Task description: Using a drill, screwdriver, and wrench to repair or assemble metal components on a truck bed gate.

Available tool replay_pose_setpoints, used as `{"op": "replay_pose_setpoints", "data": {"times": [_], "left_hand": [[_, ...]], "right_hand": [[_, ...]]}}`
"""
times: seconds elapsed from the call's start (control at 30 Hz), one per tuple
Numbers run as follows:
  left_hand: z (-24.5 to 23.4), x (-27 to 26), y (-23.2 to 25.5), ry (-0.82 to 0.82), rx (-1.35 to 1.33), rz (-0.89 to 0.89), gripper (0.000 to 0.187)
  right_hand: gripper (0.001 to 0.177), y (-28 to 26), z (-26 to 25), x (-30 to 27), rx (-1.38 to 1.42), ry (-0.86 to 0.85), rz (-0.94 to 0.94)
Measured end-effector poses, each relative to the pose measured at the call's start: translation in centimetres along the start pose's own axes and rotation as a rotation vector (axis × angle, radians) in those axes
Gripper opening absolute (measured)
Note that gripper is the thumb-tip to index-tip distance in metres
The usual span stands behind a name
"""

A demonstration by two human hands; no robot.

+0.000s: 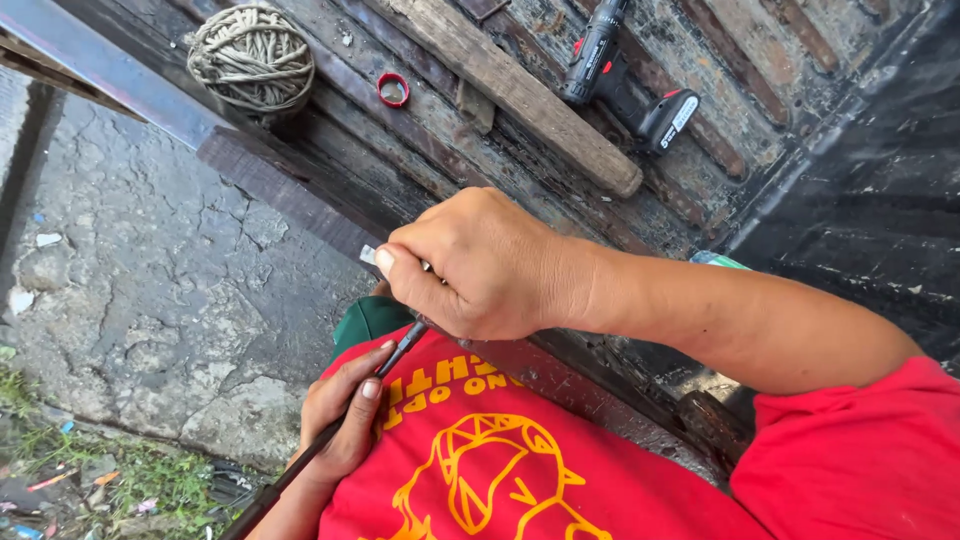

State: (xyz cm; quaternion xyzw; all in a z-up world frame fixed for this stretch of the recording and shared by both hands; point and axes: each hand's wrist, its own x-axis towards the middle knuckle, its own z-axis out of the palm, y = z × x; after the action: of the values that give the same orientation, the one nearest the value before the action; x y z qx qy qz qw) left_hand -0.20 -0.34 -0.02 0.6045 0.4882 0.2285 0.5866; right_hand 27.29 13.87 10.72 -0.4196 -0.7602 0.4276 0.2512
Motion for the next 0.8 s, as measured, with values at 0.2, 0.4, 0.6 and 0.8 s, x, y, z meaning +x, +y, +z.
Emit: {"op": "replay_pose_setpoints", "data": {"times": [0.2,0.4,0.6,0.8], "left_hand": [[0.1,-0.1,0.0,0.012,-0.006,-0.016,0.035],[0.2,0.3,1.1,0.011,-0.072,0.188,0.033],[-0.4,0.1,1.3,-0.058,-0.06,0.161,0.037],[-0.9,0.7,1.4,-0.08,-0.098,0.226,0.039]], "right_hand": [[0.034,0.2,0.2,0.0,0.01,0.019,-0.036],[0.023,-0.7,1.3,0.8,-0.078,0.217,-0.151],[0.029,-0.6,2.6,0.9,0.214,0.26,-0.168],[0.035,-3.5,2.1,2.4,0.402,0.184,0.342]]}}
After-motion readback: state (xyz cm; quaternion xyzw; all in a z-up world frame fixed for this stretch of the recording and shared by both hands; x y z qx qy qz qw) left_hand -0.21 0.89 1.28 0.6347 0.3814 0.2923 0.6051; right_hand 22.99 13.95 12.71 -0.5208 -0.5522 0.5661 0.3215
